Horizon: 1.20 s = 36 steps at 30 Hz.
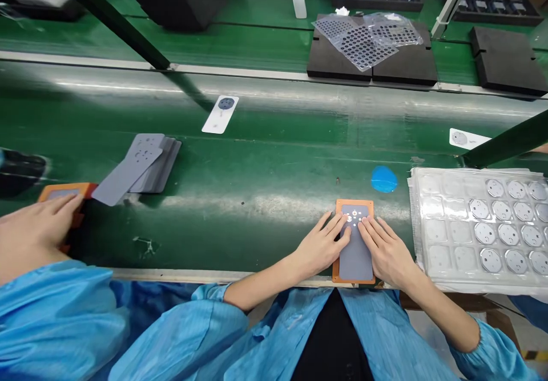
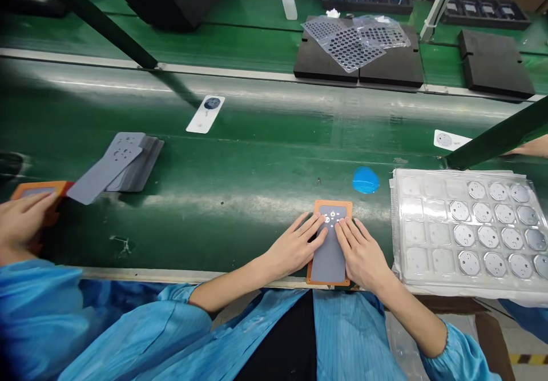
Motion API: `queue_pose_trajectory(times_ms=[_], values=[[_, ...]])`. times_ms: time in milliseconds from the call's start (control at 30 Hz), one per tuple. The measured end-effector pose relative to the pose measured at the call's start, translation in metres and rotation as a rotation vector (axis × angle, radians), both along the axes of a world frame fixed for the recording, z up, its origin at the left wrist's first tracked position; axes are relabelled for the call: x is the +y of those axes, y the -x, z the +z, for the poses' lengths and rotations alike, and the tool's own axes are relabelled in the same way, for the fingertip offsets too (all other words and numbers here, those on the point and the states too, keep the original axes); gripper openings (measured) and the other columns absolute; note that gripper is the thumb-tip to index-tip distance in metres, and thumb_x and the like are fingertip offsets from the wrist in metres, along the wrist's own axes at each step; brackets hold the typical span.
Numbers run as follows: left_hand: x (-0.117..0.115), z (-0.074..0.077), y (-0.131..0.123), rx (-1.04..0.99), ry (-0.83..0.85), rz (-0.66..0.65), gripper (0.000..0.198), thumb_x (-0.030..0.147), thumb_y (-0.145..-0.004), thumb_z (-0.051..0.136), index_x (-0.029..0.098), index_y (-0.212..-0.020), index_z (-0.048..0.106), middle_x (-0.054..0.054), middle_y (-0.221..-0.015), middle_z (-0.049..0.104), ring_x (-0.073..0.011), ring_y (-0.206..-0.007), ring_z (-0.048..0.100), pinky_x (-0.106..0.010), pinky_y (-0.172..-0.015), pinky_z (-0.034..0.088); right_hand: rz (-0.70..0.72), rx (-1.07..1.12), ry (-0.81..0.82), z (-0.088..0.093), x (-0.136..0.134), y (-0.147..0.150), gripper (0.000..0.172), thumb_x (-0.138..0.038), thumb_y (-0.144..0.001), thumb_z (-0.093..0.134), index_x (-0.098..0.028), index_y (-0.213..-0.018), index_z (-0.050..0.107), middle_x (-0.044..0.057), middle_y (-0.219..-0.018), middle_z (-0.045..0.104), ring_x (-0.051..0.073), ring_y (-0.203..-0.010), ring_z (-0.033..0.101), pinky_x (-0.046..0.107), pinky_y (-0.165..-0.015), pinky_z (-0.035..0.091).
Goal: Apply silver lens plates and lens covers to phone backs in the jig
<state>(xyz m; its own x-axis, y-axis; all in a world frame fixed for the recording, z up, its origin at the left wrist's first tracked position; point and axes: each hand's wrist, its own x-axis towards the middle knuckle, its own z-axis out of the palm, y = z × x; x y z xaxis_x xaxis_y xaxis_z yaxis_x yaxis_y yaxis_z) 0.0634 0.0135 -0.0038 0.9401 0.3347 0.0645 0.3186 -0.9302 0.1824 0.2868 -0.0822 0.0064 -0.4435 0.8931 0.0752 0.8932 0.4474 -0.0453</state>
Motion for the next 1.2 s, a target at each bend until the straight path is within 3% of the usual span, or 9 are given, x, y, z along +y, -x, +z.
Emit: queue_pose_trajectory(times_ms=[233,367,433,533,733,867,1033,1100,1200], values=[[0.000,0.005,0.013,-0.065,0.174,0.015,0.050,0.020,-0.092,0.061,0.010,-0.140,0.052,-0.022,-0.152,0.046,-0.0371,-0.145,0.040,-0.060,-0.120,0.031,-0.002,0.096,-0.050,-0.008,-0.014,-0.002,0.056,-0.006,-0.089,0.042,-0.005,-0.145,0.051,0.020,-0.147,0.054,0.032,-0.141,0.047,0.053,-0.117,0.044],[0.013,0.004,0.013,-0.360,0.460,0.116,0.051,0.022,-0.096,0.059,0.022,-0.145,0.049,-0.012,-0.154,0.047,-0.0283,-0.148,0.037,-0.054,-0.122,0.033,-0.012,0.449,-0.153,0.000,-0.009,-0.009,0.045,-0.007,-0.096,0.045,-0.023,-0.133,0.065,0.009,-0.131,0.068,0.025,-0.126,0.063,0.046,-0.106,0.056],[0.015,0.006,0.005,-0.587,0.605,0.303,0.047,0.026,-0.096,0.060,0.021,-0.143,0.053,-0.013,-0.149,0.053,-0.0266,-0.142,0.047,-0.049,-0.118,0.040,-0.133,0.757,-0.131,0.011,-0.005,-0.009,0.036,-0.014,-0.098,0.050,-0.026,-0.126,0.070,0.008,-0.125,0.072,0.026,-0.118,0.068,0.045,-0.098,0.061],[0.010,0.013,-0.011,-0.776,0.894,0.503,0.025,0.034,-0.092,0.067,0.019,-0.111,0.072,-0.009,-0.113,0.075,-0.0242,-0.107,0.071,-0.038,-0.098,0.056,-0.425,1.173,-0.036,0.022,0.003,-0.002,0.020,-0.026,-0.095,0.061,-0.025,-0.109,0.076,0.007,-0.108,0.077,0.026,-0.097,0.075,0.043,-0.084,0.065],[0.003,0.022,-0.035,-0.834,1.129,0.612,0.026,0.039,-0.081,0.077,0.015,-0.074,0.071,-0.003,-0.072,0.071,-0.0164,-0.068,0.067,-0.026,-0.064,0.053,-0.704,1.505,0.074,0.013,0.025,0.026,0.020,-0.036,-0.075,0.083,-0.018,-0.080,0.076,0.007,-0.083,0.078,0.026,-0.077,0.075,0.039,-0.072,0.064],[0.035,0.036,-0.047,-0.956,1.286,0.591,0.032,0.041,-0.075,0.082,0.014,-0.085,0.069,-0.005,-0.080,0.073,-0.0184,-0.073,0.069,-0.029,-0.069,0.057,-0.744,1.618,-0.001,0.025,0.080,0.015,0.027,-0.034,-0.065,0.089,-0.016,-0.080,0.074,0.006,-0.082,0.077,0.024,-0.074,0.073,0.036,-0.070,0.063],[0.079,0.049,-0.051,-1.044,1.252,0.517,0.056,0.041,-0.078,0.081,0.015,-0.123,0.060,-0.016,-0.123,0.069,-0.0256,-0.112,0.068,-0.040,-0.098,0.054,-0.655,1.887,-0.016,0.060,0.165,-0.030,0.039,-0.039,-0.066,0.086,-0.017,-0.094,0.070,0.006,-0.096,0.078,0.021,-0.091,0.074,0.034,-0.082,0.062],[0.081,0.036,-0.046,-0.964,1.174,0.545,0.051,0.045,-0.084,0.073,0.014,-0.122,0.060,-0.018,-0.121,0.070,-0.0260,-0.112,0.068,-0.042,-0.100,0.053,-0.626,1.794,0.214,0.059,0.163,-0.038,0.039,-0.048,-0.069,0.083,-0.017,-0.087,0.069,0.006,-0.085,0.077,0.018,-0.081,0.074,0.031,-0.077,0.062],[0.072,0.000,-0.035,-0.729,0.973,0.560,0.050,0.044,-0.086,0.070,0.016,-0.125,0.059,-0.016,-0.123,0.068,-0.0276,-0.116,0.066,-0.045,-0.103,0.051,-0.567,1.615,0.459,0.040,0.120,-0.040,0.042,-0.045,-0.060,0.089,-0.013,-0.082,0.072,0.008,-0.077,0.076,0.022,-0.071,0.073,0.034,-0.069,0.062]])
